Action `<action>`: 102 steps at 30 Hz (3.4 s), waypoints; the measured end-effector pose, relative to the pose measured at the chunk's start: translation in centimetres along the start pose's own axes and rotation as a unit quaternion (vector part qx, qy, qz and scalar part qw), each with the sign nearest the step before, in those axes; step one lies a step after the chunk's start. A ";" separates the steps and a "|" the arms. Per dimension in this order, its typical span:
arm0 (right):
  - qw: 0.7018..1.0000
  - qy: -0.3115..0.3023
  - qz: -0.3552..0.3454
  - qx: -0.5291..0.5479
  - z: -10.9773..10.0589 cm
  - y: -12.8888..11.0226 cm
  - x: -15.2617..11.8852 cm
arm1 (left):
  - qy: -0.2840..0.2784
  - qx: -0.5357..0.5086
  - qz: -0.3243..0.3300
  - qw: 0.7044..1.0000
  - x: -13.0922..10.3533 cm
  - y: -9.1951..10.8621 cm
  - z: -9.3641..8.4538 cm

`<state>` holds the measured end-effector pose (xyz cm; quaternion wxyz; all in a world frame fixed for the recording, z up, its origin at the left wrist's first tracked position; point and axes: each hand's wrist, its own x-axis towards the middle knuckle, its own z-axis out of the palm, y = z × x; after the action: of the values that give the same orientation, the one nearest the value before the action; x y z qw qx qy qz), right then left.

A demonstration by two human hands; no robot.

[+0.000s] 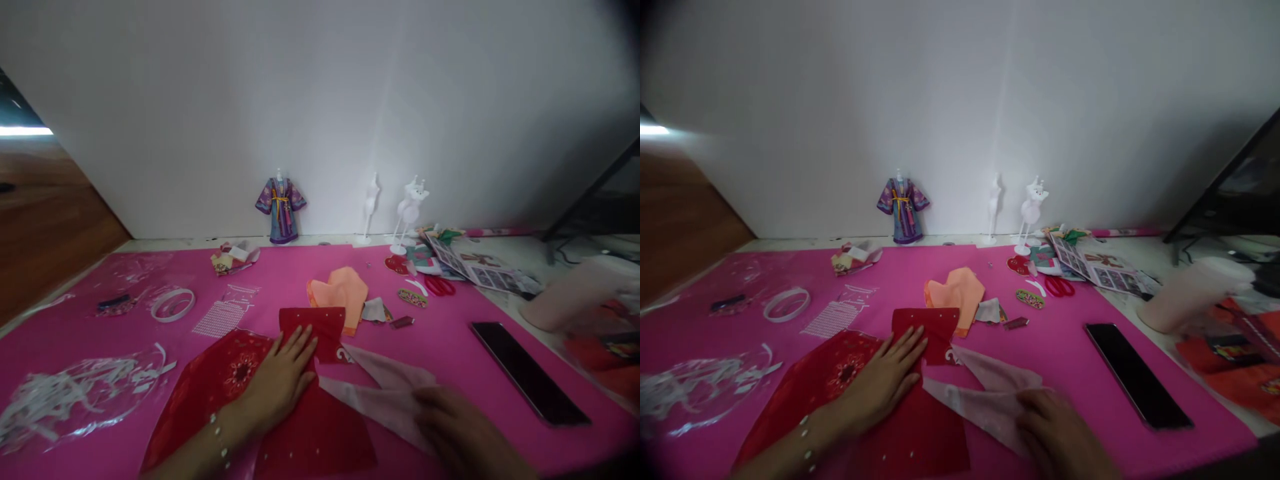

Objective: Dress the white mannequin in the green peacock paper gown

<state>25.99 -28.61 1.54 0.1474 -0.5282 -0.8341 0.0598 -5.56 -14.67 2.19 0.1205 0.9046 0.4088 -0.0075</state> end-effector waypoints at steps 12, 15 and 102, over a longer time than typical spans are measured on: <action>0.990 0.039 0.081 0.106 -1.4 -0.1 -0.8 | 0.079 0.098 0.058 0.990 -1.9 -2.6 1.4; 0.955 -0.003 0.201 0.219 -2.7 -0.7 -0.4 | 0.097 0.113 0.073 0.986 -2.1 -2.7 1.6; 0.995 -0.048 0.019 -0.085 2.9 -0.5 2.0 | 0.091 0.124 0.087 0.984 -4.3 2.6 4.0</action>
<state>23.90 -26.88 -0.73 0.0601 -0.5515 -0.8318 0.0167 -6.13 -20.36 -0.64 -0.0301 0.9417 0.3334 0.0347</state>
